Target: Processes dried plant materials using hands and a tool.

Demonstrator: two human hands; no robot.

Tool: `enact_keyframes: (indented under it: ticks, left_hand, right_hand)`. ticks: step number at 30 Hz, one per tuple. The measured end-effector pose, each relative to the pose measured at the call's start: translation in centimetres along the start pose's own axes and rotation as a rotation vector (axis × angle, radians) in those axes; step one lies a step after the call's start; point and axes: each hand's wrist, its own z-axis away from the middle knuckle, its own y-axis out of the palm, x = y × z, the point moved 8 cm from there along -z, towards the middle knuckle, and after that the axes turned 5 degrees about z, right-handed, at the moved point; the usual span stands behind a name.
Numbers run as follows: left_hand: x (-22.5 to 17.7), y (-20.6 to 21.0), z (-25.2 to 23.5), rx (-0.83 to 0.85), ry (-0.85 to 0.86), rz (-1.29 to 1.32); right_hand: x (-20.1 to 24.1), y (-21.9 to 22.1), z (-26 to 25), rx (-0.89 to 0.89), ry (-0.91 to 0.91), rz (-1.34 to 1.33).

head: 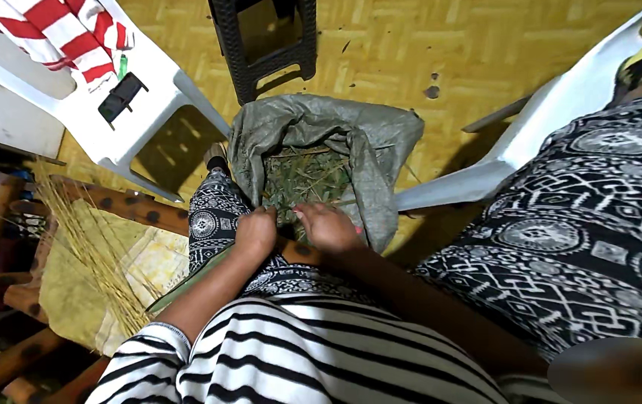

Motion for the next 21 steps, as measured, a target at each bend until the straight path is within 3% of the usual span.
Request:
enact_keyframes:
  ticks: [12, 15, 21]
  left_hand:
    - [0.5, -0.1, 0.6, -0.079, 0.030, 0.040]
    - [0.8, -0.3, 0.7, -0.029, -0.009, 0.114]
    - [1.1, -0.5, 0.5, 0.061, -0.083, 0.337]
  right_hand:
    - [-2.7, -0.9, -0.6, -0.234, 0.073, -0.004]
    - [-3.4, -1.3, -0.6, -0.276, 0.116, -0.036]
    - [-0.9, -0.9, 0.2, -0.184, -0.003, -0.281]
